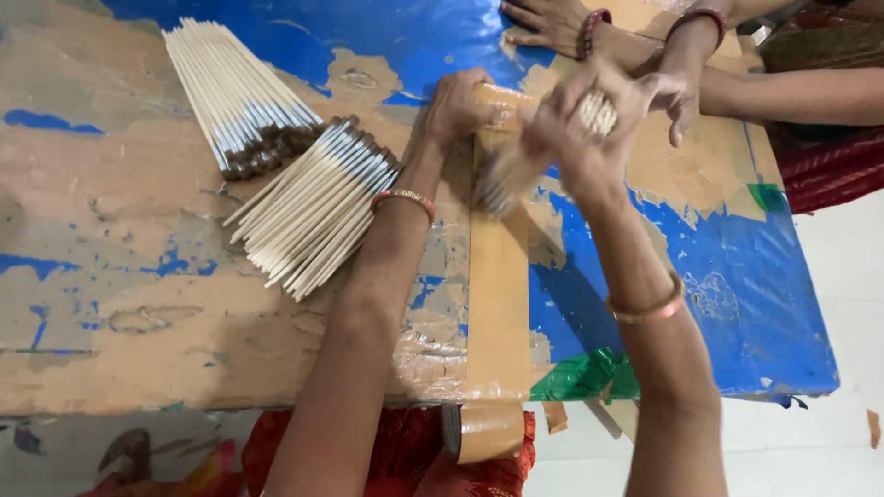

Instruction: The recorder sorts and groups incense sticks at a table, using tape to secure them.

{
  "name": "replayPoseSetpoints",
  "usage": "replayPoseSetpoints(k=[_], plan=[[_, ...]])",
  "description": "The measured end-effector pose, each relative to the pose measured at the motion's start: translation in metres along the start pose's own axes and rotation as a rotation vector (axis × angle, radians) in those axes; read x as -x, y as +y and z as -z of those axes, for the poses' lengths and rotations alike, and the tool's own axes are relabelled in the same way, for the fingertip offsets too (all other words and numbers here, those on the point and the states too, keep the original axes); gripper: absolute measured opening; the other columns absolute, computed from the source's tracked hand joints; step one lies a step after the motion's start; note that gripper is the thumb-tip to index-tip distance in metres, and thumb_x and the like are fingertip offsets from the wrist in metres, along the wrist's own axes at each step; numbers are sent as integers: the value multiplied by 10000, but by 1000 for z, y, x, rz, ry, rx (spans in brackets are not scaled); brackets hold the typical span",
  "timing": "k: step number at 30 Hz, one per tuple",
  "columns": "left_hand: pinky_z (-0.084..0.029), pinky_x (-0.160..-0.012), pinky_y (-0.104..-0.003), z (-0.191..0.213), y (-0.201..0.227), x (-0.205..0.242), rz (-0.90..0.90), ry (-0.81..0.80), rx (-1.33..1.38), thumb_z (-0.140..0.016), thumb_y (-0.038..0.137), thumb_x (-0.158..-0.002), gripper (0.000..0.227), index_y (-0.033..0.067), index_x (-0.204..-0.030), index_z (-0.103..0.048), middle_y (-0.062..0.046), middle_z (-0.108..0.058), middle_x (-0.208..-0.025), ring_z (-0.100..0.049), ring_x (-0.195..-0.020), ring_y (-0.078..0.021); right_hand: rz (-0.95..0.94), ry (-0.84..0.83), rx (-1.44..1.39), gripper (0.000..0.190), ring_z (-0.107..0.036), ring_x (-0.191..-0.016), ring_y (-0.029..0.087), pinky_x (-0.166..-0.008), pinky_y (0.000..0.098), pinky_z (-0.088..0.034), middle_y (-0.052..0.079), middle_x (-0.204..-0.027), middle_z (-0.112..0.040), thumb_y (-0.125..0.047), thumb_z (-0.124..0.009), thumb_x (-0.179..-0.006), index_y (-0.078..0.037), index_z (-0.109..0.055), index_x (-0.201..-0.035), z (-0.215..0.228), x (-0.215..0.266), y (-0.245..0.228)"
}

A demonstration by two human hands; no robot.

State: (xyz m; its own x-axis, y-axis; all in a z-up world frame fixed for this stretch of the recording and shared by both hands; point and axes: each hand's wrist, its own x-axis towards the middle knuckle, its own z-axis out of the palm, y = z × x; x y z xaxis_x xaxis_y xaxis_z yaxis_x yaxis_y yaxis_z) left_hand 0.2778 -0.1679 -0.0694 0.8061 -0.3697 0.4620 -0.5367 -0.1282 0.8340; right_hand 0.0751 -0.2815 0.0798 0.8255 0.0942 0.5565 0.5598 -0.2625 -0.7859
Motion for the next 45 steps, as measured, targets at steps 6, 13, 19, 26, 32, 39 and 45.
replayPoseSetpoints(k=[6, 13, 19, 26, 32, 39, 45], plan=[[-583, -702, -379, -12, -24, -9, 11, 23, -72, -870, 357, -577, 483, 84, -955, -744, -181, -762, -897, -756, -829, -311, -282, 502, 32, 368, -698, -841, -10, -823, 95, -496, -83, -905, -716, -73, -720, -822, -248, -532, -1085, -16, -22, 50], [-569, -747, -395, -4, 11, 2, 53, 24, -33, -938, 322, -595, 501, 49, -962, -732, -193, -752, -907, -740, -848, -317, -262, -278, 733, 231, -584, -756, 182, -651, 386, -495, 24, -840, -630, -228, -797, -823, -137, -621, -941, -15, 164, -81], [-570, -753, -387, 0, 19, 5, 68, 33, -13, -954, 294, -588, 495, 48, -957, -734, -177, -765, -912, -744, -846, -300, -120, -342, 82, 202, -639, -621, 151, -526, 355, -587, -19, -703, -632, -198, -736, -938, -183, -593, -796, -4, 191, -158], [-569, -760, -392, 1, 1, -9, 29, -11, -62, -955, 329, -602, 521, 50, -983, -735, -188, -757, -941, -734, -871, -315, -114, 45, -273, 305, -606, -738, 140, -648, 303, -535, 34, -848, -576, 91, -756, -914, -88, -512, -951, 21, 11, -19], [-583, -751, -370, 17, 39, 13, 154, -35, -9, -969, 438, -565, 606, 59, -975, -734, -152, -775, -921, -765, -854, -269, -178, 293, -139, 220, -659, -668, 157, -617, 305, -556, 72, -766, -644, 18, -744, -883, -75, -548, -914, 4, -18, 30], [-582, -756, -377, 0, 15, 1, 74, 2, -64, -944, 318, -613, 488, 54, -972, -746, -174, -768, -915, -755, -846, -295, -32, -177, 845, 330, -559, -780, 214, -680, 384, -458, 41, -872, -567, -219, -777, -787, -107, -564, -1013, 6, 144, -71], [-567, -773, -390, 3, 18, 3, 95, 6, -49, -955, 300, -608, 483, 52, -966, -746, -181, -757, -942, -738, -880, -313, -183, -288, -436, 275, -667, -530, 177, -504, 305, -542, 12, -641, -693, -113, -884, -915, -144, -648, -779, -20, 163, -161]])
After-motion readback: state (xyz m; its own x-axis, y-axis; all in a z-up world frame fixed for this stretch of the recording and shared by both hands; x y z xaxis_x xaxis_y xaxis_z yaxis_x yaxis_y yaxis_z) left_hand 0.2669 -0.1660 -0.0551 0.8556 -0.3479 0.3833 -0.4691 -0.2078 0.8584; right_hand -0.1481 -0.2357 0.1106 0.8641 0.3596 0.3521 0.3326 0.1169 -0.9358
